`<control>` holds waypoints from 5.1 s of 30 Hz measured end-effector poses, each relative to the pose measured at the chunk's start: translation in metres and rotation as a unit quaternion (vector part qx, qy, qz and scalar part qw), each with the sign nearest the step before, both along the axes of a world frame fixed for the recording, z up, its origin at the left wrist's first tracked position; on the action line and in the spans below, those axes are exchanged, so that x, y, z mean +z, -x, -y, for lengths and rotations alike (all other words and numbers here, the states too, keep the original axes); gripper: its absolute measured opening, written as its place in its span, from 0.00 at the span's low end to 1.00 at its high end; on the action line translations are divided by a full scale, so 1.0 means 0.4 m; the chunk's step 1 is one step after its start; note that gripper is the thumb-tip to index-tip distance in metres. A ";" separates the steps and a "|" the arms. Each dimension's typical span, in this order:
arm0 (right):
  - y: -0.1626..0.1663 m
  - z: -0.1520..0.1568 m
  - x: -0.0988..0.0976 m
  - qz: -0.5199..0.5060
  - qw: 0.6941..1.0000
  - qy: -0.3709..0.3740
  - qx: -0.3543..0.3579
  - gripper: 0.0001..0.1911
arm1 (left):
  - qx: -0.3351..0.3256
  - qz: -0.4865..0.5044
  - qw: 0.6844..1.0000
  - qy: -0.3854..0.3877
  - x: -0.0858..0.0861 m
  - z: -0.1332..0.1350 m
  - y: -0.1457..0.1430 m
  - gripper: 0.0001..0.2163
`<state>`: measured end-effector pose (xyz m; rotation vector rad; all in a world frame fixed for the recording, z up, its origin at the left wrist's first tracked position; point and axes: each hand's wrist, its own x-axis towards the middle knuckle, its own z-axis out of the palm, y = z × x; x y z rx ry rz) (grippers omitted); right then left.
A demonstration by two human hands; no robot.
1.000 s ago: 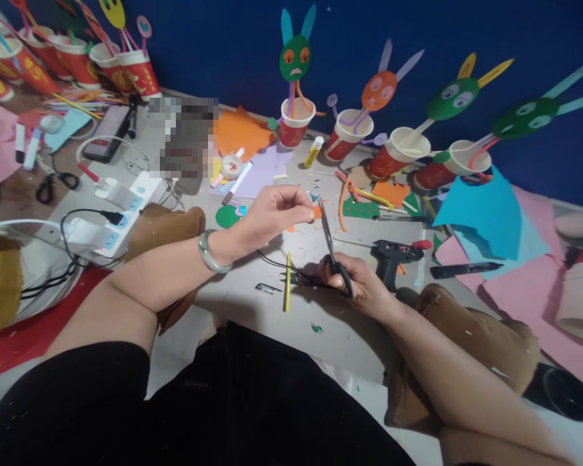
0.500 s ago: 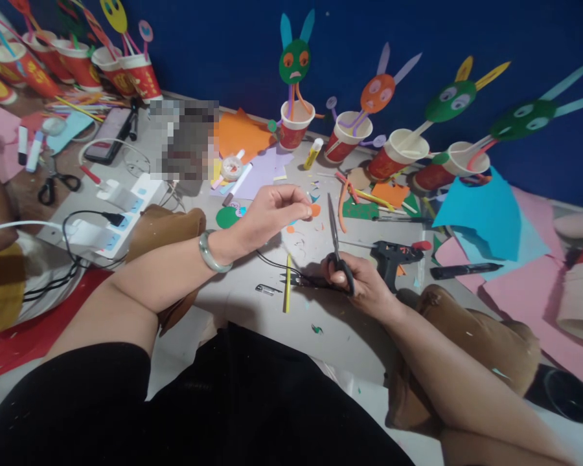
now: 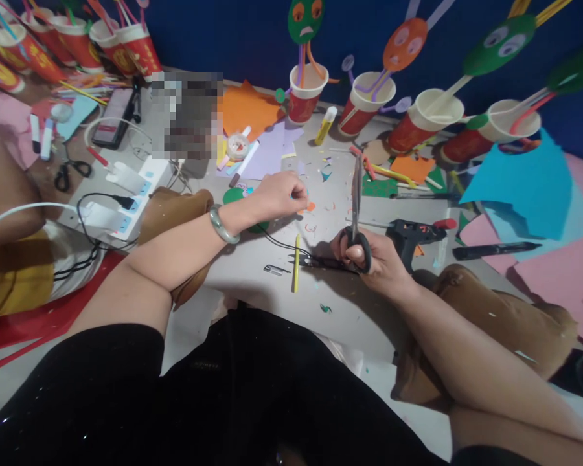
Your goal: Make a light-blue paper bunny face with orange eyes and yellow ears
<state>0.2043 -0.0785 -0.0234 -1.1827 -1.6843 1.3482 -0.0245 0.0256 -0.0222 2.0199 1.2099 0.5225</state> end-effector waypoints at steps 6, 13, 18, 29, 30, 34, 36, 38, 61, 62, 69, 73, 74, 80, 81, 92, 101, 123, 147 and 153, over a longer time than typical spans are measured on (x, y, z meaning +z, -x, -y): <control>0.002 -0.001 -0.003 0.011 1.000 0.015 0.015 0.36 | 0.003 -0.080 0.997 -0.015 -0.024 0.002 -0.020 0.10; 0.004 -0.002 -0.015 0.007 1.000 -0.008 -0.007 0.35 | -0.028 -0.147 0.989 -0.015 -0.019 0.006 -0.030 0.15; 0.008 -0.004 -0.024 -0.068 0.991 -0.073 -0.086 0.33 | 0.008 -0.157 0.985 -0.067 -0.020 0.005 -0.025 0.11; 0.015 -0.008 -0.018 -0.113 0.978 -0.109 -0.139 0.31 | -0.071 -0.159 0.980 -0.095 -0.030 0.012 -0.019 0.14; 0.015 -0.008 -0.018 -0.112 0.978 -0.108 -0.142 0.31 | -0.049 -0.139 0.984 -0.103 -0.027 0.009 -0.016 0.15; 0.016 -0.007 -0.012 -0.101 0.976 -0.101 -0.165 0.32 | 0.026 -0.038 0.992 -0.121 -0.009 -0.003 -0.004 0.15; 0.017 -0.007 -0.011 -0.097 0.975 -0.106 -0.169 0.33 | 0.035 -0.017 0.993 -0.110 -0.001 -0.003 -0.002 0.15; 0.018 -0.007 -0.011 -0.107 0.972 -0.117 -0.171 0.32 | 0.010 -0.018 0.995 -0.093 0.004 0.005 -0.006 0.14; 0.034 0.077 0.026 0.379 0.830 -0.311 0.267 0.11 | 0.045 -0.143 0.977 -0.154 0.059 -0.022 0.031 0.09; 0.040 0.087 0.030 0.395 0.826 -0.301 0.268 0.10 | 0.055 -0.165 0.972 -0.161 0.073 -0.020 0.035 0.09; 0.069 0.138 0.060 0.428 0.820 -0.248 0.287 0.14 | 0.080 -0.311 0.929 -0.186 0.098 -0.006 0.030 0.11; 0.077 0.153 0.068 0.441 0.817 -0.211 0.307 0.14 | 0.039 -0.340 0.927 -0.153 0.073 -0.006 0.028 0.10; 0.079 0.156 0.069 0.444 0.816 -0.206 0.309 0.14 | 0.027 -0.338 0.928 -0.151 0.066 -0.005 0.029 0.10; 0.092 0.173 0.071 0.464 0.804 -0.206 0.311 0.14 | -0.110 -0.318 0.920 -0.200 0.033 0.006 0.029 0.13; 0.094 0.176 0.069 0.464 0.802 -0.207 0.313 0.14 | -0.126 -0.324 0.915 -0.206 0.030 0.010 0.025 0.14; 0.081 0.184 0.053 0.401 0.827 -0.287 0.270 0.11 | -0.152 -0.266 0.932 -0.194 0.018 0.025 0.003 0.12; 0.062 0.155 0.050 0.370 0.848 -0.333 0.183 0.10 | -0.052 -0.183 0.972 -0.138 0.022 0.003 0.013 0.10; -0.059 0.069 0.127 0.621 0.752 -0.211 0.069 0.12 | -0.192 -0.295 0.924 -0.150 0.044 0.039 0.007 0.12; -0.057 0.084 0.100 0.539 0.769 -0.159 0.306 0.10 | -0.246 -0.264 0.910 -0.203 0.015 0.064 0.012 0.18; -0.045 0.023 0.094 0.452 0.825 -0.276 0.198 0.17 | -0.234 -0.282 0.901 -0.232 0.023 0.064 0.013 0.13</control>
